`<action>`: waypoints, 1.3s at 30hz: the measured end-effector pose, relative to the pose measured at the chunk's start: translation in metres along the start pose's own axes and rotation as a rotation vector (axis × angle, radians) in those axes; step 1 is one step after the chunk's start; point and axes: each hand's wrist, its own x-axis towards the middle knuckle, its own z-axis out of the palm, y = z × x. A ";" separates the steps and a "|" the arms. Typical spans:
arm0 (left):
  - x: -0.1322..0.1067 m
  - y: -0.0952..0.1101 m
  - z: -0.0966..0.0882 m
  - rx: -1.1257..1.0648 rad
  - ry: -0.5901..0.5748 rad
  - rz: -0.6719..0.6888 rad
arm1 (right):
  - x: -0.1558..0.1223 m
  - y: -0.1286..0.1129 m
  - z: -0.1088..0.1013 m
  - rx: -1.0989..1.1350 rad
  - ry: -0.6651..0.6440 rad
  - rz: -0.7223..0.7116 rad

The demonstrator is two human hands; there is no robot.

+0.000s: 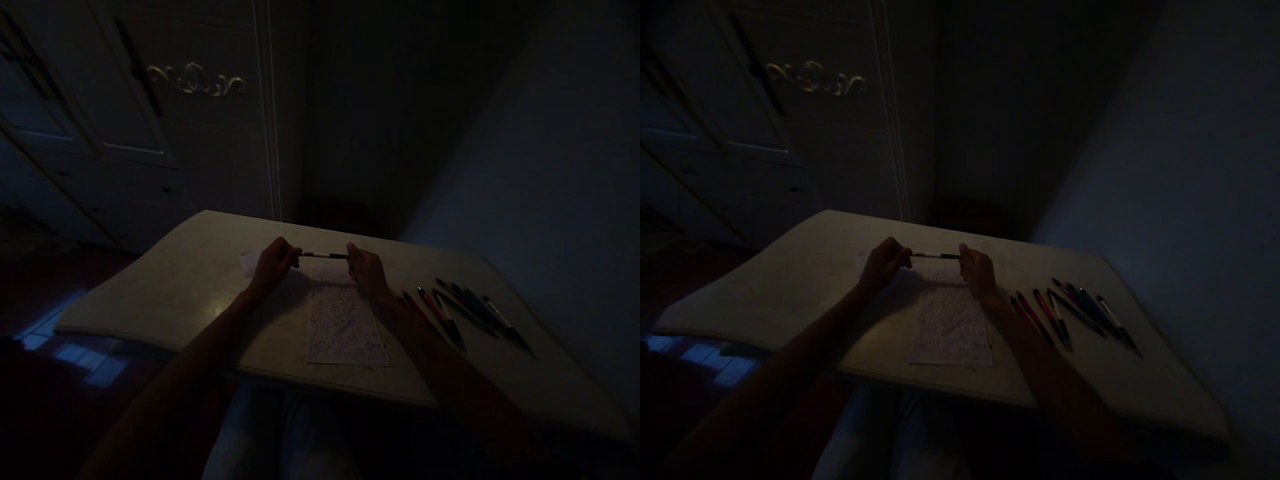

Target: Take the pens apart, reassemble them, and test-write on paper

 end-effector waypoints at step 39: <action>-0.001 0.010 0.001 -0.049 0.072 -0.160 | 0.007 0.007 -0.004 0.021 -0.187 -0.089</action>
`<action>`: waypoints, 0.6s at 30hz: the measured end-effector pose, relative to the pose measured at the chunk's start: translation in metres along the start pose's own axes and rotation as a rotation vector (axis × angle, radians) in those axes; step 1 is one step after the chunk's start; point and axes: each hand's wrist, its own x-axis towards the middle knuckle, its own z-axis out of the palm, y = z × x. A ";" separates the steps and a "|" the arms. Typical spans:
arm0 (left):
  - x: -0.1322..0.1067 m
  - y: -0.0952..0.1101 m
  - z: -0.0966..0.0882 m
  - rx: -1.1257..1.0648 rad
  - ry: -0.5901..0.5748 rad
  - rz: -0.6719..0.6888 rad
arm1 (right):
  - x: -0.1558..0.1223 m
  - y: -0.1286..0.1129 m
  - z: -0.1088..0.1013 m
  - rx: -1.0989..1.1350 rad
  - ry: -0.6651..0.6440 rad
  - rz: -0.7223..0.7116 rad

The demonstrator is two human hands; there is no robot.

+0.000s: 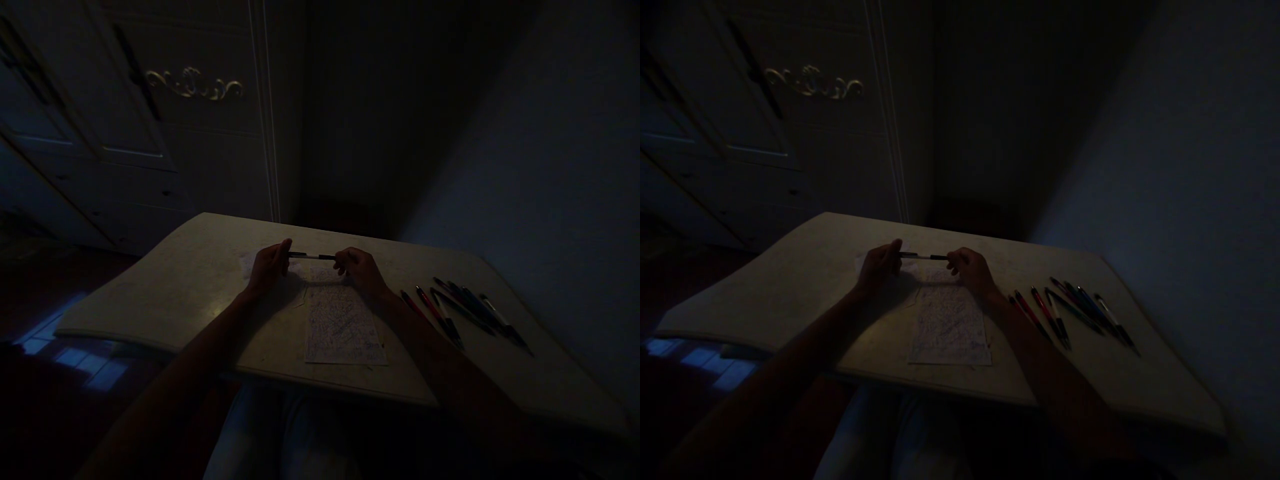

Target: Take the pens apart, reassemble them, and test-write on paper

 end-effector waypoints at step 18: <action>0.001 -0.005 0.000 0.014 -0.030 -0.001 | 0.003 0.004 -0.004 -0.120 -0.044 -0.053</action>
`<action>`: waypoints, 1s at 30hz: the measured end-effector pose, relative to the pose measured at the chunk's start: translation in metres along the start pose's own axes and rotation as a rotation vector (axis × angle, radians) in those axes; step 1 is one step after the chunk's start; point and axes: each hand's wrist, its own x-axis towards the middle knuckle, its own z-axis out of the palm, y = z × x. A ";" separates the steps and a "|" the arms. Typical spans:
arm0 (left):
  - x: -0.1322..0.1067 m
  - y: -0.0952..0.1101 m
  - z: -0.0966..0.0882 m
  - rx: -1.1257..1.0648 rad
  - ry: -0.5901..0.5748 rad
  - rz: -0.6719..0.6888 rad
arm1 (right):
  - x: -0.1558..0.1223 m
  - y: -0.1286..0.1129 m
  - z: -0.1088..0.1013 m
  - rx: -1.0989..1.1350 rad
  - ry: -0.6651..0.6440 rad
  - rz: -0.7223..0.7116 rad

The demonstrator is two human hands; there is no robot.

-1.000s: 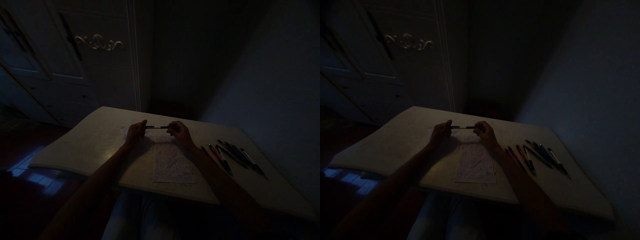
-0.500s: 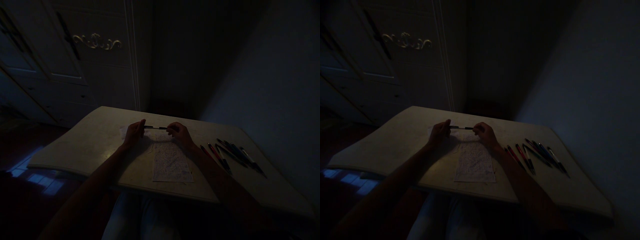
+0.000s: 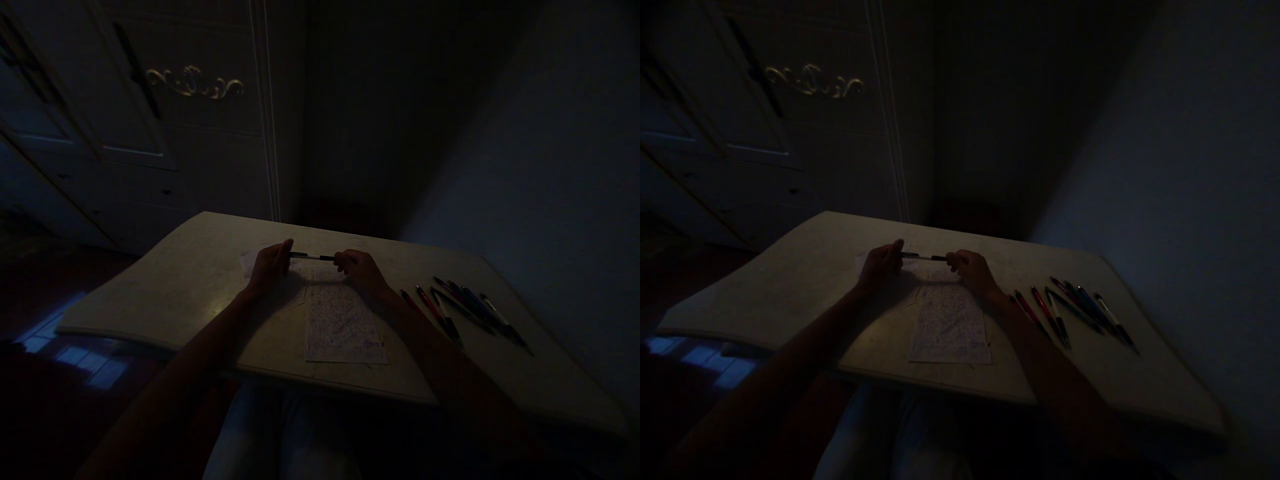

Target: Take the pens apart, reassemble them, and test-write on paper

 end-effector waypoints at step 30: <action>0.008 -0.013 -0.007 0.289 -0.110 0.114 | 0.014 0.020 -0.057 -0.231 -0.143 -0.015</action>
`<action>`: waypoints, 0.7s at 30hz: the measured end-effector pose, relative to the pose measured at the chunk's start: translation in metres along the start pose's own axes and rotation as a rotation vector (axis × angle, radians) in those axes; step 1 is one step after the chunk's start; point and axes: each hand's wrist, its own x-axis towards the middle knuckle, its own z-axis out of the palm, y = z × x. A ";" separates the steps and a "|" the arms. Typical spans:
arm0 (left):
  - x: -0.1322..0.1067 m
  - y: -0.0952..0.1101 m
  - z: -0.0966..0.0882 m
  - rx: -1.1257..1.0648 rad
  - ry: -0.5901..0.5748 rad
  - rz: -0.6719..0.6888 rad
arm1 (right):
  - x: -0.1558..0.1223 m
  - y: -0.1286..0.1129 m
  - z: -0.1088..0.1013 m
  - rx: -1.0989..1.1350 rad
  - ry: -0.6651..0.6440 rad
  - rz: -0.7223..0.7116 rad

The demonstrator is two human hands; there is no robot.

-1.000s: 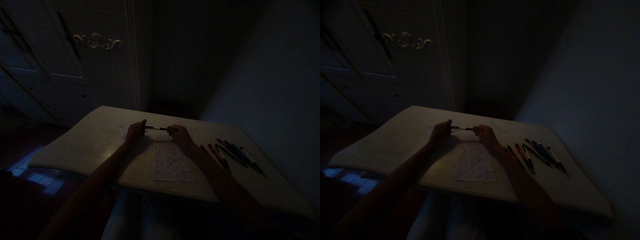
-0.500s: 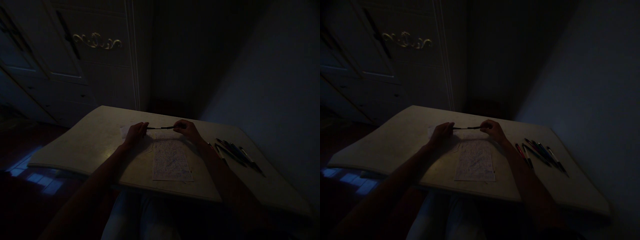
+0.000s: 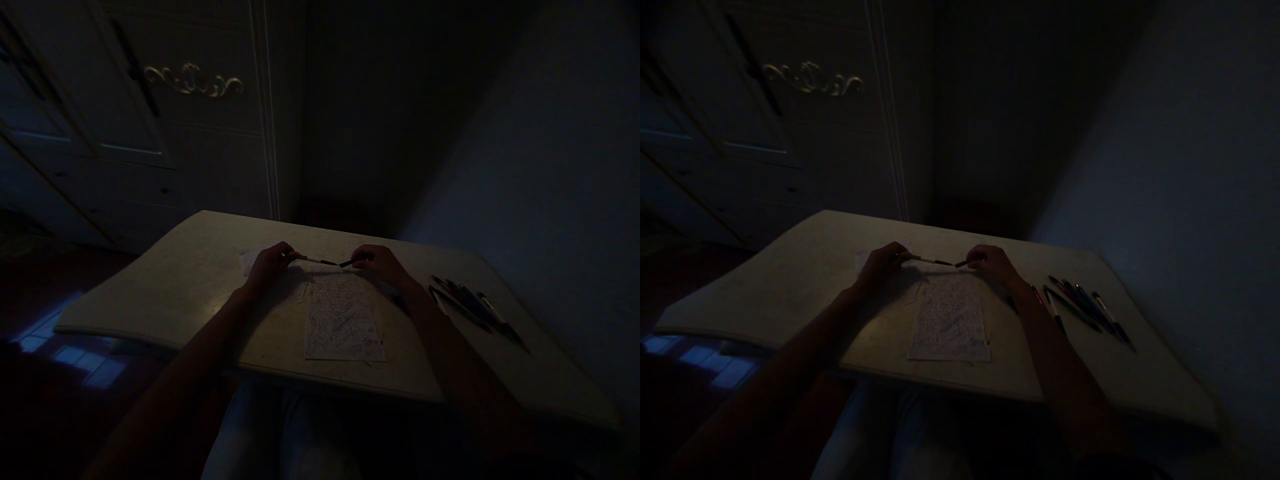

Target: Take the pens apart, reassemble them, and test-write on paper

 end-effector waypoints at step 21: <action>-0.002 0.002 -0.001 -0.037 0.005 -0.006 | -0.002 0.012 -0.016 -0.299 -0.111 0.033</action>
